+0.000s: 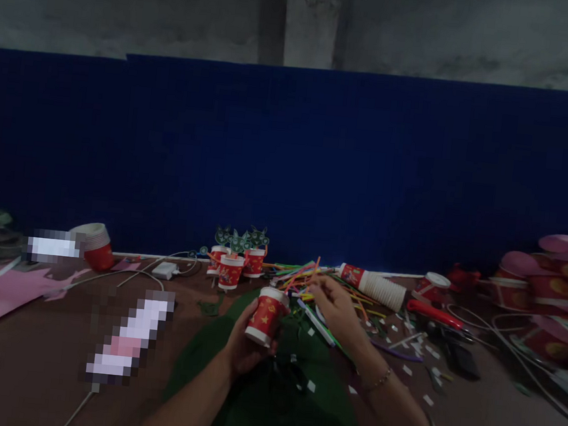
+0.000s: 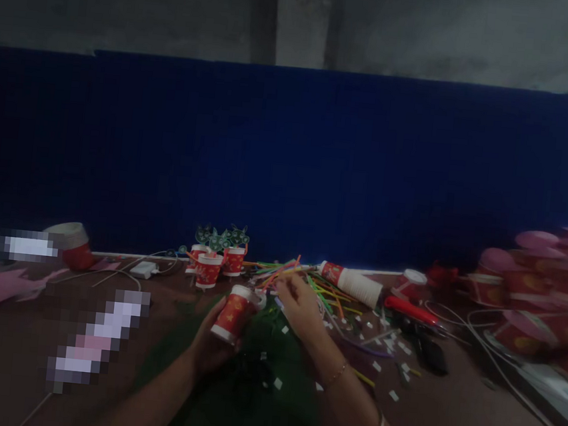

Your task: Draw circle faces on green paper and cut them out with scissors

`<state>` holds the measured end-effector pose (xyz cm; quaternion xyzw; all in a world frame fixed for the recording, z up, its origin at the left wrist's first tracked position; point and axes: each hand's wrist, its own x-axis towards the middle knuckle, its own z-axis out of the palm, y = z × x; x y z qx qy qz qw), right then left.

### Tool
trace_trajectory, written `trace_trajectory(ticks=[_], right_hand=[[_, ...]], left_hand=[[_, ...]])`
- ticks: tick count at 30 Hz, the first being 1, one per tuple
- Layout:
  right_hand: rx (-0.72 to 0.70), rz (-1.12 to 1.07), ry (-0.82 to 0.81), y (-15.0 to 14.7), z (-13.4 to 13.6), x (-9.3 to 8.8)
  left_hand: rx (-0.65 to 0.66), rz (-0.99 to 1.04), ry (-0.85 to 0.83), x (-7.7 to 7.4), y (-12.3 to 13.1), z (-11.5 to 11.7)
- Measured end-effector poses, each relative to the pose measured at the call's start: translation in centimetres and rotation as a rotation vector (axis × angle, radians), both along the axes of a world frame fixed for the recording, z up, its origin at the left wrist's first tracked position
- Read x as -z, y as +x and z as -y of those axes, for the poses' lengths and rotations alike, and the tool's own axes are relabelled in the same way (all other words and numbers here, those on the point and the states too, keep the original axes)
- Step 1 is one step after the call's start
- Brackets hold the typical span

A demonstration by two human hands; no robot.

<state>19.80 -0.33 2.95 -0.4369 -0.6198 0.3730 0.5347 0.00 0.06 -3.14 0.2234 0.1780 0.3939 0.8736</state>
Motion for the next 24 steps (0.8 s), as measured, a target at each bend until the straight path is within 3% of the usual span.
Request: trace_trajectory(ticks=[4,8,16,24], right_hand=[[-0.263,0.05,-0.294,-0.9,0.2,0.4],[-0.379,0.038,-0.344,-0.9,0.2,0.8],[-0.373,0.15,-0.283,-0.5,0.2,0.8],[-0.366,0.198,-0.274,-0.5,0.7,0.3]], left_hand=[[0.071,-0.026,0.059,0.4,0.2,0.1],[0.073,-0.064,0.054,0.9,0.3,0.2],[0.184,-0.087,0.134,2.3,0.2,-0.4],[0.204,-0.141,0.11,1.9,0.1,-0.1]])
